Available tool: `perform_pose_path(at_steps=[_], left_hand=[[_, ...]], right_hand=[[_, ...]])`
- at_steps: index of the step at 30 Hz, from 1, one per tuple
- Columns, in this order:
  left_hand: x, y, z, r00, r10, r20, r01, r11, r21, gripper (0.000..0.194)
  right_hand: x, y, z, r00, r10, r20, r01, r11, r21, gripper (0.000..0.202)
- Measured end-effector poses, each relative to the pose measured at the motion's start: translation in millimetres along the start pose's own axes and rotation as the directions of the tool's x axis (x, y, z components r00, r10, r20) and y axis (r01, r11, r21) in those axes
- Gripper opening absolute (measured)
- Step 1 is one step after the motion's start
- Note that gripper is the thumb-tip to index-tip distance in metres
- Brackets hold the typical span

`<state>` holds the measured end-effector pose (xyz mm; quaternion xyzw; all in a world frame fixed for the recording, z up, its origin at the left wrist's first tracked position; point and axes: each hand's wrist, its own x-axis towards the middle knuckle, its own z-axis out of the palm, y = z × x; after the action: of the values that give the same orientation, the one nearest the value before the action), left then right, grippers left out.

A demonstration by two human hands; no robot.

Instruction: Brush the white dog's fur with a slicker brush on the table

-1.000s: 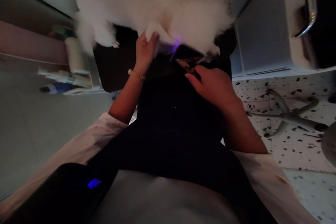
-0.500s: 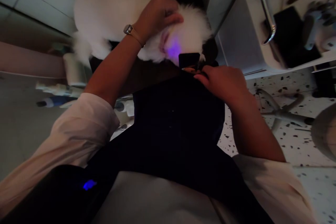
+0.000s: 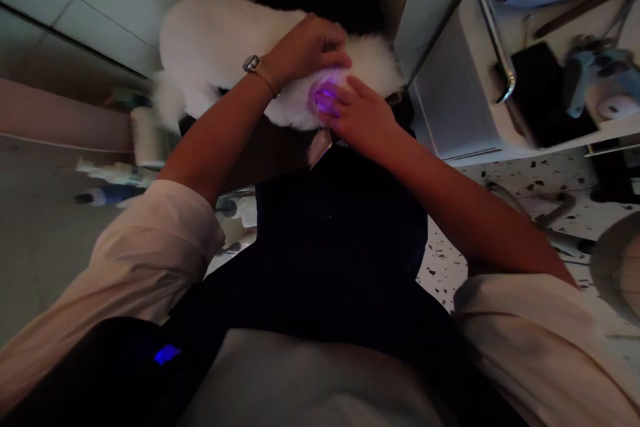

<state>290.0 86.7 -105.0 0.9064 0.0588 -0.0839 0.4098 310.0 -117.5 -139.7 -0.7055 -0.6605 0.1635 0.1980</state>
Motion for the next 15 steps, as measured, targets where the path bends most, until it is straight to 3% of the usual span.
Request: perform_pose_path(at_steps=[2,4,5,7,9,10,11,13,15], left_hand=[[-5.3,1.5,-2.2,0.99,-0.089,-0.109,0.042,0.927,-0.373,0.04],[-11.9,-0.3,-5.1,0.95,-0.219,-0.222,0.002,0.717,-0.697,0.045],[-16.5,-2.5,-6.1,0.92,-0.255,-0.298,-0.071,0.639,-0.766,0.047],[-30.4,-8.7,-4.5,0.835,-0.231,-0.499,-0.257,0.639,-0.725,0.041],[-52.5,-15.2,6.3,0.701,-0.17,-0.693,-0.411,0.698,-0.586,0.033],[-66.2,-17.9,16.1,0.623,-0.207,-0.754,-0.456,0.686,-0.566,0.034],[-80.9,-20.0,29.1,0.557,-0.294,-0.777,-0.485,0.644,-0.592,0.038],[-109.2,-22.4,62.6,0.563,-0.538,-0.628,-0.407,0.48,-0.777,0.044],[-128.4,-22.6,99.9,0.616,-0.623,-0.482,-0.292,0.387,-0.875,0.043]], right_hand=[[-1.9,7.5,-1.6,0.999,-0.001,0.049,0.007,0.993,-0.117,0.049],[-6.0,12.9,-3.3,0.998,-0.004,0.064,0.016,0.982,-0.187,0.052],[-7.7,14.4,-4.3,0.998,-0.009,0.067,0.022,0.979,-0.205,0.053],[-9.1,15.3,-6.6,0.997,-0.009,0.071,0.025,0.975,-0.222,0.054],[-8.2,14.2,-9.4,0.996,0.001,0.085,0.019,0.972,-0.234,0.054],[-7.3,13.4,-10.8,0.995,0.007,0.097,0.016,0.971,-0.24,0.054],[-6.4,13.0,-12.3,0.994,0.013,0.109,0.014,0.97,-0.244,0.055],[-4.8,13.8,-14.8,0.993,0.02,0.12,0.009,0.972,-0.236,0.056],[-3.8,17.5,-16.2,0.993,0.016,0.121,0.011,0.975,-0.222,0.056]])
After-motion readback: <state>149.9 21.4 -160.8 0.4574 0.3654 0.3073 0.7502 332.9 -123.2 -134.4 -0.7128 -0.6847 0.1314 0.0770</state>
